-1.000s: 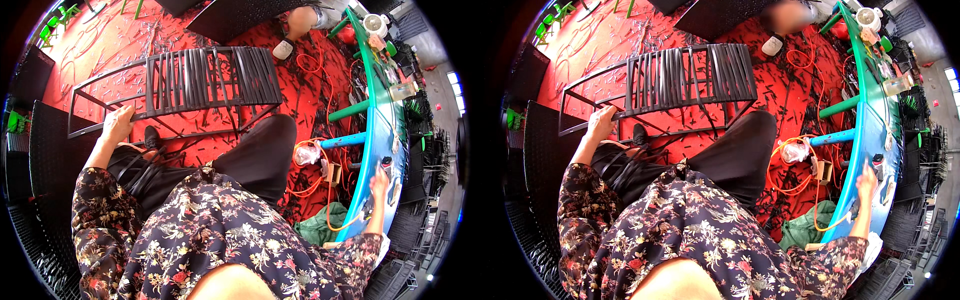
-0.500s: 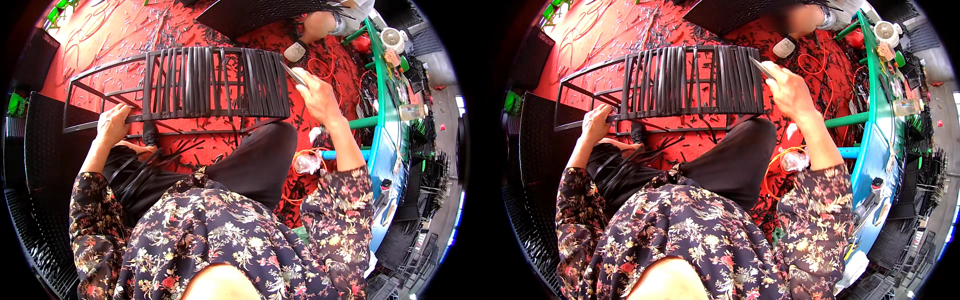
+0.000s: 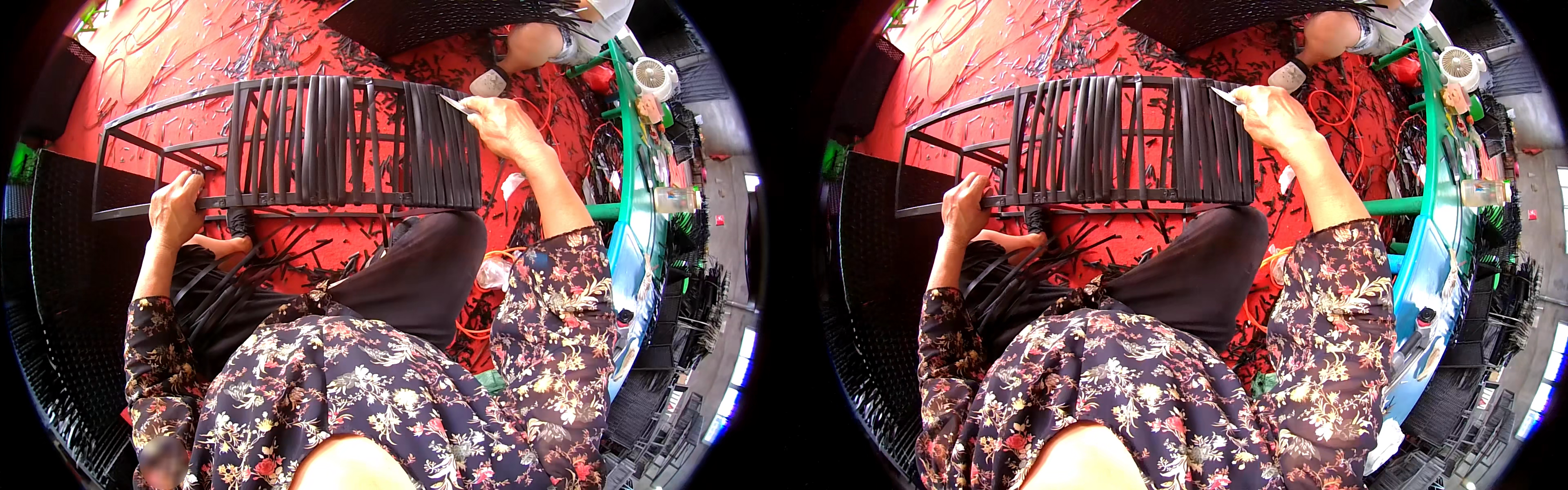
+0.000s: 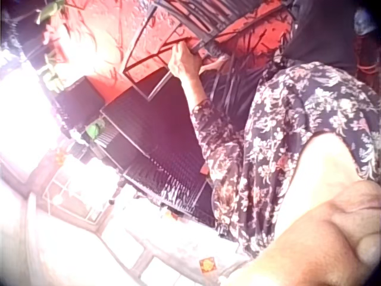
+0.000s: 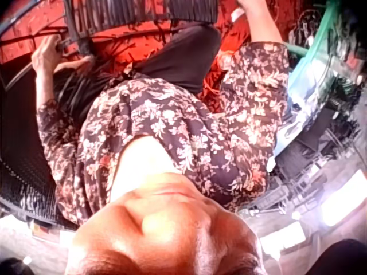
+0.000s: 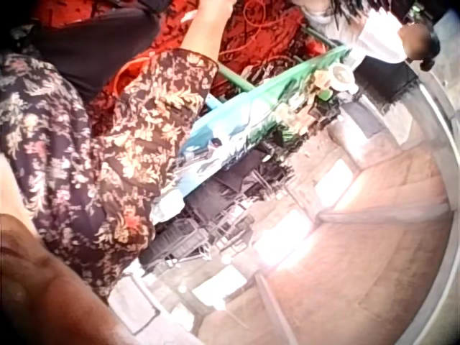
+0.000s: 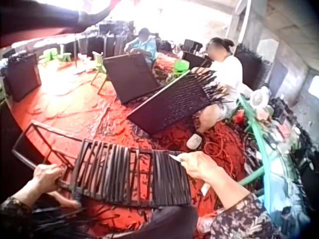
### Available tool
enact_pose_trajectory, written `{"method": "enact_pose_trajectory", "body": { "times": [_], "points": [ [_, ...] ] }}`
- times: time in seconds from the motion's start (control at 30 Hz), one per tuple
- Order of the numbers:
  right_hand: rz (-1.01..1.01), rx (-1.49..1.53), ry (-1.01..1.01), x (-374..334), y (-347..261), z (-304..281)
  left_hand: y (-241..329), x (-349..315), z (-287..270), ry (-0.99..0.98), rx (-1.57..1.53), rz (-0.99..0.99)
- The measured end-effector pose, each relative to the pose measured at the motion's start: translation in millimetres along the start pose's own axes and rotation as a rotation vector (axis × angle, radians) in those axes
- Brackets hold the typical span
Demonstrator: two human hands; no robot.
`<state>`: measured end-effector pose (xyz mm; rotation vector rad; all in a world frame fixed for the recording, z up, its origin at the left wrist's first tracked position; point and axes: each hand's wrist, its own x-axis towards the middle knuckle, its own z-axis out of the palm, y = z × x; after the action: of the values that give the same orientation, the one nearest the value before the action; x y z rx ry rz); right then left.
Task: The person sits on the floor and uses a pair of scissors to trim the ends of black plastic strips on a chair frame. They repeatedly pick up the strips, cut the excess material, and place the pieces back onto the frame.
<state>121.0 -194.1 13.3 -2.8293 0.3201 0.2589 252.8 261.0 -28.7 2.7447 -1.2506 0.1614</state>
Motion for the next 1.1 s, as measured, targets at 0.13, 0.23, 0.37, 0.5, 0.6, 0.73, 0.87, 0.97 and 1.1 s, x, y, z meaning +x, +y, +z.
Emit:
{"method": "enact_pose_trajectory", "body": {
  "times": [0.13,0.23,0.37,0.5,0.6,0.73,0.87,0.97,1.1],
  "points": [
    [-0.001,-0.005,0.009,2,5,2,1,0,-2,0.014,-0.003,-0.004],
    [-0.003,-0.027,0.034,0,9,3,1,-2,-2,0.021,0.002,-0.002],
    [0.012,0.007,0.054,-2,7,1,2,-3,-3,0.015,0.038,-0.02],
    [0.018,0.13,0.082,-12,-10,-3,0,-3,4,-0.007,0.022,-0.049],
    [0.019,0.392,0.094,-14,-23,1,-2,-5,4,-0.009,0.024,-0.052],
    [-0.144,0.375,0.164,-9,-52,18,-4,-4,8,0.011,0.022,-0.041],
    [-0.078,0.342,0.228,-16,-53,17,-1,5,13,0.027,0.021,-0.031],
    [-0.026,0.469,0.139,-48,-62,3,0,6,7,0.017,0.027,-0.055],
    [0.134,0.647,0.045,-118,-77,22,-1,4,8,0.055,0.03,-0.062]
  ]
}}
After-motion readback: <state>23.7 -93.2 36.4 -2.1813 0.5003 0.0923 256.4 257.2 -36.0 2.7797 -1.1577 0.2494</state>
